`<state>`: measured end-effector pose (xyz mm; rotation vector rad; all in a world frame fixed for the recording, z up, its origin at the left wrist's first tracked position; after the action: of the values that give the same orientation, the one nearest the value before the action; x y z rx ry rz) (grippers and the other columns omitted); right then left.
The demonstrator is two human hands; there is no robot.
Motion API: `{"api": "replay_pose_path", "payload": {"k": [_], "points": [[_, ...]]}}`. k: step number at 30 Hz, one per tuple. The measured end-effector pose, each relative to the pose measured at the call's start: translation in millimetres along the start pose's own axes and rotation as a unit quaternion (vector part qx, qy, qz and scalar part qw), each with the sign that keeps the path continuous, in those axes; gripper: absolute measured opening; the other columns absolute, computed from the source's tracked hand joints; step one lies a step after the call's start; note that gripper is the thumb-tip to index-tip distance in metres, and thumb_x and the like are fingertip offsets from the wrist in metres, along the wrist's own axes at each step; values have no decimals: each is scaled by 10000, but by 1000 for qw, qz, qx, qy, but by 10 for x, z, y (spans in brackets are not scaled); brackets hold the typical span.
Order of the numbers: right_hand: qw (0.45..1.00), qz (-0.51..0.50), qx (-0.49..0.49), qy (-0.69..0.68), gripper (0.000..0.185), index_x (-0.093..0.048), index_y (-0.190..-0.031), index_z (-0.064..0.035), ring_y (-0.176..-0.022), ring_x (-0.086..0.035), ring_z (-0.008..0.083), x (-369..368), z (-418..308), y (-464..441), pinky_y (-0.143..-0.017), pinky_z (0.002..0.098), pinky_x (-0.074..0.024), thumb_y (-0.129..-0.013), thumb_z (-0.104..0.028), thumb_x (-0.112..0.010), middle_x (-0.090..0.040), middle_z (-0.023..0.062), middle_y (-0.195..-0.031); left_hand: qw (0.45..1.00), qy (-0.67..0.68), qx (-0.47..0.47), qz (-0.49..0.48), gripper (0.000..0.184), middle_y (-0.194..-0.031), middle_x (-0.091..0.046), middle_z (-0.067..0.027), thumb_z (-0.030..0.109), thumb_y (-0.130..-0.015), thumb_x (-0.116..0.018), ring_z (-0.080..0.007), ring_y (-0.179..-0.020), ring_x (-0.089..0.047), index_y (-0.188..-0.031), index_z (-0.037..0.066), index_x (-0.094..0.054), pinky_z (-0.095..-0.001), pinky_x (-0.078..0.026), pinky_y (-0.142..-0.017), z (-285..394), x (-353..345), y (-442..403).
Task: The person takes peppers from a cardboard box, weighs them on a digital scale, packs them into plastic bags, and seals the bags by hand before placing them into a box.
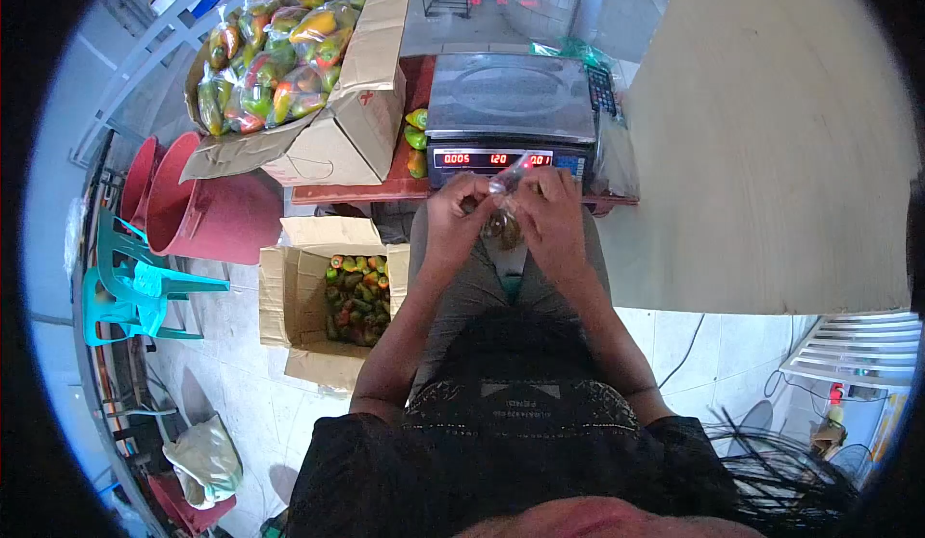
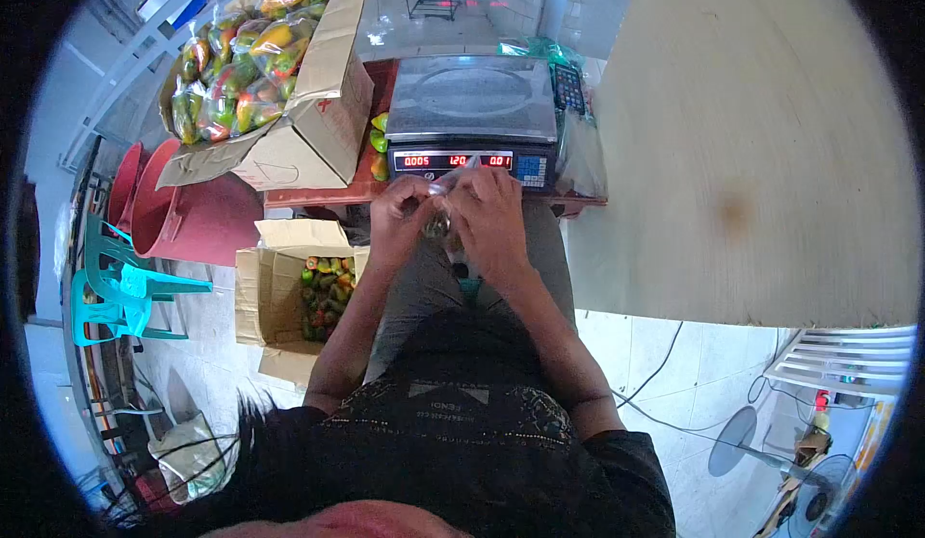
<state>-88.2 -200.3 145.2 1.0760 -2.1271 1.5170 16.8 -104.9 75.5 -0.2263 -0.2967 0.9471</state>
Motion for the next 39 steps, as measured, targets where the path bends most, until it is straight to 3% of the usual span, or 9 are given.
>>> {"api": "replay_pose_path", "payload": {"k": [14, 20, 22, 25, 28, 30, 32, 33, 39], "points": [[896, -145, -225, -355, 204, -572, -835, 6, -685, -555, 120, -374, 631, 107, -627, 273, -438, -922, -179, -570, -560, 46, -727, 991, -3, -56, -121, 152, -925, -633, -77, -23, -743, -715, -135, -805, -621, -883, 14, -668, -254, -493, -682, 638, -161, 135], [619, -280, -231, -697, 211, -607, -1022, -76, -762, -579, 103, -675, 734, 344, -678, 253, -473, -929, -265, -589, -601, -8, -850, 981, 58, -108, -148, 126, -897, -626, -49, 41, -779, -721, -80, -768, -596, -885, 20, -658, -215, -465, -625, 893, -289, -3], [903, -98, -128, -399, 262, -571, -1077, -79, -750, -589, 117, -528, 621, 474, -652, 260, -489, -923, -289, -602, -608, -7, -850, 989, 107, -50, -83, 104, -859, -622, -41, 70, -817, -706, -56, -685, -584, -893, 27, -649, -195, -445, -557, 753, -322, -82], [435, -79, -311, -841, 291, -514, -1166, -93, -750, -623, 160, -1489, 616, 939, -557, 299, -518, -939, -265, -574, -619, 32, -924, 975, 170, 133, 54, 79, -805, -615, -31, 102, -872, -671, -30, -530, -521, -885, 33, -634, -177, -378, -444, 46, -150, -128], [318, -135, -366, -864, 178, -566, -1071, -81, -744, -628, 185, -1750, 387, 975, -541, 326, -522, -939, -201, -563, -615, 71, -971, 987, 51, 65, 140, 81, -764, -595, -10, 103, -872, -675, -31, -472, -471, -862, 33, -634, -185, -349, -414, -448, 53, 21], [382, -163, -410, -812, 125, -591, -987, -49, -743, -628, 219, -1673, 473, 1041, -589, 350, -530, -927, -156, -565, -613, 92, -961, 975, -100, -2, 198, 96, -831, -628, -53, -7, -807, -668, -108, -719, -583, -896, -16, -636, -251, -467, -642, -224, 244, 82], [825, -123, -265, -484, 133, -569, -885, -7, -730, -608, 260, -1255, 487, 624, -635, 370, -514, -901, -138, -579, -607, 95, -896, 976, -122, 37, 174, 84, -818, -619, -47, -6, -809, -664, -105, -724, -584, -887, -17, -634, -253, -468, -645, -363, 289, 212], [951, -87, -155, -253, 156, -558, -835, 15, -723, -599, 281, -1012, 323, 412, -658, 381, -507, -887, -129, -586, -604, 97, -863, 976, -133, 57, 162, 79, -812, -615, -44, -6, -811, -663, -104, -726, -584, -883, -18, -633, -253, -468, -647, -455, 324, 275], [945, -136, -126, -271, 147, -587, -837, 47, -725, -619, 257, -1261, 258, 316, -651, 352, -476, -865, -96, -566, -617, 110, -829, 983, -19, 130, 128, 66, -757, -593, -35, 9, -802, -678, -80, -694, -565, -847, -7, -632, -256, -463, -630, -720, 571, 581]]}}
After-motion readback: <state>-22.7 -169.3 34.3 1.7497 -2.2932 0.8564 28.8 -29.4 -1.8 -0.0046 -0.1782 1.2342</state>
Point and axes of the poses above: each hand's wrist, its own y-axis away from the middle knuckle, its own x-axis out of the back of the hand, z = x × y, the point moved 8 cm from there along -y, towards the middle knuckle
